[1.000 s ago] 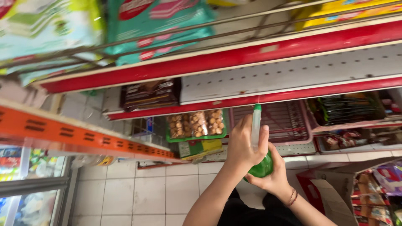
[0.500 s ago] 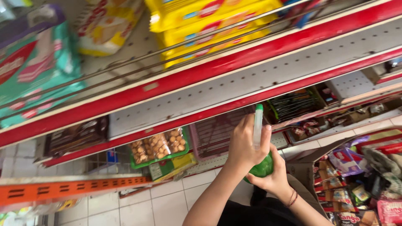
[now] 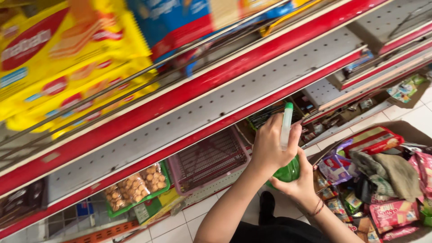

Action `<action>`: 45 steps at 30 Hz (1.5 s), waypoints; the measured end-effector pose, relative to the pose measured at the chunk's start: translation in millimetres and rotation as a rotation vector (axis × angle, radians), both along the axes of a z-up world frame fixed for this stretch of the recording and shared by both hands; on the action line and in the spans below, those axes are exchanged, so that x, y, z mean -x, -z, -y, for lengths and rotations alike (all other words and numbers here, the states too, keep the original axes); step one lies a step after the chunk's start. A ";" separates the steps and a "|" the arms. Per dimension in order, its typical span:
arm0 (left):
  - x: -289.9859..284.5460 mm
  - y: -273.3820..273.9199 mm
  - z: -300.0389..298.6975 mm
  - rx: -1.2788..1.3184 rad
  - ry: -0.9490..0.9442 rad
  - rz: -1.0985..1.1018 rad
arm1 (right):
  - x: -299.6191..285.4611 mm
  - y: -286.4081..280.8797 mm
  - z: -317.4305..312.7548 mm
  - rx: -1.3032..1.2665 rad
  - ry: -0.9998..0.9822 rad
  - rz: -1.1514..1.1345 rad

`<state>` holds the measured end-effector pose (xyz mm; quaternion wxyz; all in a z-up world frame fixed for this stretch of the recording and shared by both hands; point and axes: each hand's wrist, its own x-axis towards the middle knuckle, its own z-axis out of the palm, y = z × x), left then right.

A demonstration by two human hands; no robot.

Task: The person sprays a cleaning solution onto a store shelf, wipes the shelf with a cloth, and then uses a barcode scanner to scan snack packages before placing them on the shelf.

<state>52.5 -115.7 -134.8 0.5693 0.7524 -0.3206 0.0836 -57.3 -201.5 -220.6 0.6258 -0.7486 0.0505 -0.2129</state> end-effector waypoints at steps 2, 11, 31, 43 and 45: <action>-6.4 0.6 21.9 -0.017 0.027 -0.023 | -3.9 -0.4 18.3 0.094 0.068 0.011; -27.9 5.1 104.8 0.076 0.140 0.016 | -14.9 -11.3 89.0 0.151 0.165 0.033; -10.6 -241.0 143.6 0.202 0.041 0.411 | -38.6 -226.4 148.7 0.200 0.147 0.404; -29.0 -308.7 134.5 0.225 -0.205 0.554 | -78.9 -299.4 140.2 0.091 -0.119 0.511; -24.5 -309.7 123.2 0.203 -0.229 0.540 | -78.2 -298.9 132.6 0.077 -0.158 0.513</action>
